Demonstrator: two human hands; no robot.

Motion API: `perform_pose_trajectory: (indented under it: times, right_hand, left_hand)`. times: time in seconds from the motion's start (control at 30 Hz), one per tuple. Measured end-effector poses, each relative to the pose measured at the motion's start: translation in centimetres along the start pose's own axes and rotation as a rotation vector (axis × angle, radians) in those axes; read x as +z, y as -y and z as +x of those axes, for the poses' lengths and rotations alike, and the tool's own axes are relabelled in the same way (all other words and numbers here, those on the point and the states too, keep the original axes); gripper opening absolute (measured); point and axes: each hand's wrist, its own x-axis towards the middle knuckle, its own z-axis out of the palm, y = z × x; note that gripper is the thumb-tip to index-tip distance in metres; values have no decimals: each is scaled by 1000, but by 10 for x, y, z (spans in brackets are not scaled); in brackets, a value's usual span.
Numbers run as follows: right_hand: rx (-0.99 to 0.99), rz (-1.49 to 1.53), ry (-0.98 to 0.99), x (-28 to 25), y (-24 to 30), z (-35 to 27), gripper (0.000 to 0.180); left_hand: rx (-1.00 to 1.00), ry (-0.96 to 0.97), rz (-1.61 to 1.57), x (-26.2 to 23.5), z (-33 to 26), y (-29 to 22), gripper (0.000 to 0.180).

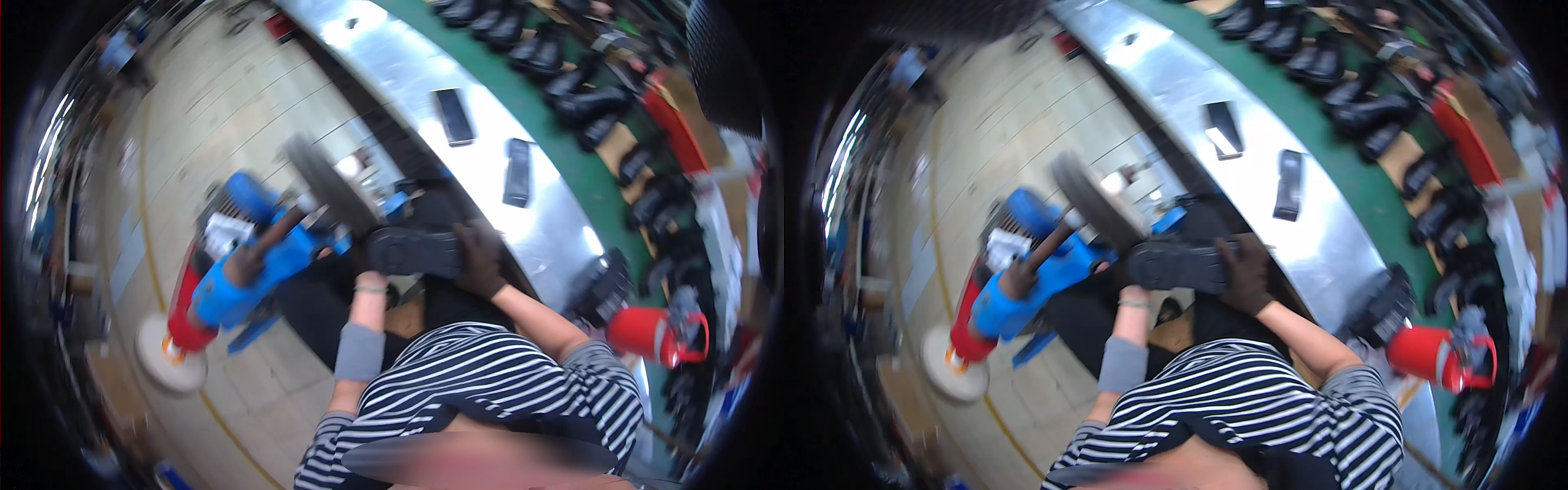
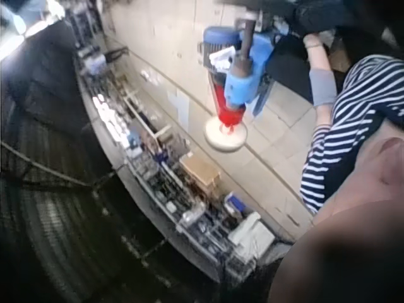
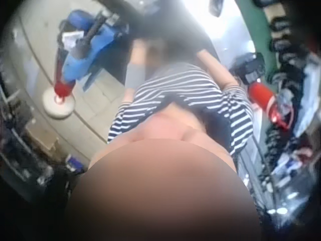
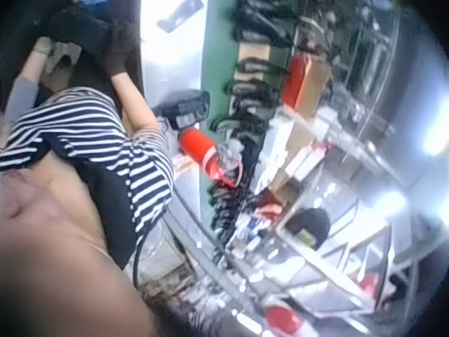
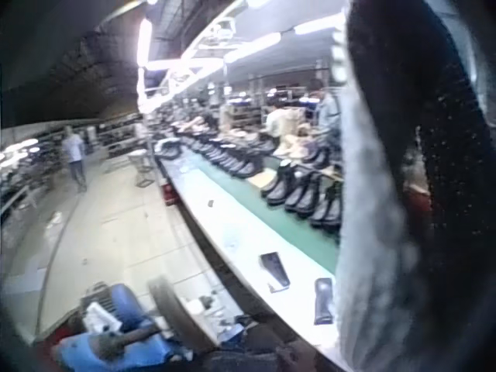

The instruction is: Polish the edges and soles of boots using a rotary polishing machine.

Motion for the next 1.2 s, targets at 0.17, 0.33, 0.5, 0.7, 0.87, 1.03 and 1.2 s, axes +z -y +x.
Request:
perform_pose_trajectory:
  times: [0.17, 0.33, 0.5, 0.7, 0.87, 1.03, 1.2]
  right_hand:
    - [18, 37, 55, -5, -11, -5, 98]
    - [265, 897, 220, -56, -44, 2, 93]
    - [700, 1735, 65, -66, -129, -26, 75]
    - [118, 1974, -314, -164, -189, 68, 90]
    - [462, 2258, -899, -176, -337, 62, 81]
    - [876, 2310, -1408, -133, -398, 57, 54]
    - [1046, 1816, -948, -56, -379, 81, 71]
  left_hand:
    - [100, 177, 26, 69, -47, -47, 45]
    - [-111, 710, -241, 130, -98, -61, 55]
    - [204, 595, 302, 256, -151, -59, 60]
    - [-2, 383, 575, 211, -127, -54, 59]
    - [-106, 246, 575, 174, -115, -38, 54]
    - [-250, 17, 475, 128, -102, -27, 47]
    - [-305, -135, 460, 99, -96, -31, 48]
